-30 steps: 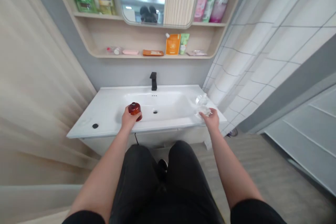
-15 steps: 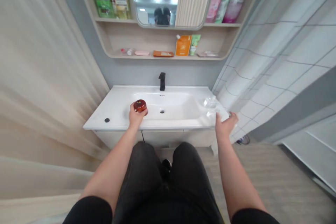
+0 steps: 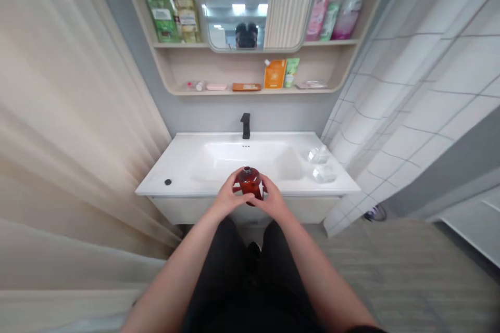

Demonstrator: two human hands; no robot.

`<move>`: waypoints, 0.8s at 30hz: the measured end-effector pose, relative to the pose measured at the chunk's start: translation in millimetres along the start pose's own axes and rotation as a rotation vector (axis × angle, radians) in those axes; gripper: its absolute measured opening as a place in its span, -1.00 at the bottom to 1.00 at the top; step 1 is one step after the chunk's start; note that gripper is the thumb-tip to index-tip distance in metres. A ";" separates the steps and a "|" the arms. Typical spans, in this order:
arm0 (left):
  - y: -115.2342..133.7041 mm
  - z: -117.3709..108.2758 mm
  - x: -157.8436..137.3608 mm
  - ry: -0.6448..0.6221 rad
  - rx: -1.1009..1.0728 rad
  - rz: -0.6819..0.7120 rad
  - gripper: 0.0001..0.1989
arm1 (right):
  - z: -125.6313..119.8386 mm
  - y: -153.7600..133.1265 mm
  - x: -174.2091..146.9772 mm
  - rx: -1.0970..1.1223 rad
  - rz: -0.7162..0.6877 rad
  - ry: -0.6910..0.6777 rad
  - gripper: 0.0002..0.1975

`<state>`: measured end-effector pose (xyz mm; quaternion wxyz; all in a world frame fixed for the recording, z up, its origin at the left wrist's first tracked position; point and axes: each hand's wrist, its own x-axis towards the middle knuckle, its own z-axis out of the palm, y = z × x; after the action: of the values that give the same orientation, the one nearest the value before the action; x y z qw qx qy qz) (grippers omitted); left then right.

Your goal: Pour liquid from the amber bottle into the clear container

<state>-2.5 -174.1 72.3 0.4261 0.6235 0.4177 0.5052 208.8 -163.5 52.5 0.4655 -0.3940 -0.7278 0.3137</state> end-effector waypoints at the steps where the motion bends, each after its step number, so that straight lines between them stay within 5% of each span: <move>1: 1.7 -18.2 -2.8 -0.062 0.013 0.006 -0.04 | -3.6 2.6 -3.3 -0.007 0.023 0.014 -0.16; 3: 2.7 -66.5 -6.6 -0.009 0.161 -0.026 -0.19 | -13.5 11.8 -11.8 -0.037 0.052 0.031 -0.14; 7: -10.8 -174.3 -11.4 0.466 0.893 -0.190 -0.61 | -28.1 34.3 -30.0 -0.081 0.067 0.066 -0.13; 9: -23.9 -213.8 -12.6 0.504 1.165 -0.275 -0.53 | -29.9 40.5 -36.4 -0.090 0.072 0.048 -0.14; 12: -44.0 -247.1 -9.2 0.395 1.304 -0.380 -0.44 | -28.7 39.9 -40.4 -0.104 0.045 -0.007 -0.17; 16: -57.8 -263.2 4.9 0.338 1.298 -0.426 -0.64 | -28.0 31.8 -39.4 -0.119 -0.024 -0.079 -0.19; 19: -52.0 -254.7 12.8 0.366 1.182 -0.379 -0.83 | -29.0 28.4 -38.7 -0.135 -0.021 -0.104 -0.17; 21: -40.3 -229.3 12.0 0.392 0.985 -0.334 -0.82 | -29.5 26.0 -38.3 -0.149 -0.021 -0.111 -0.16; 24: -15.2 -160.4 2.0 0.316 0.503 -0.254 -0.61 | -28.9 19.0 -36.1 -0.177 -0.045 -0.123 -0.15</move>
<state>-161.8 -150.2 78.6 0.2482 0.5659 0.6649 0.4195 250.2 -182.9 32.0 0.3900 -0.3971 -0.7886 0.2614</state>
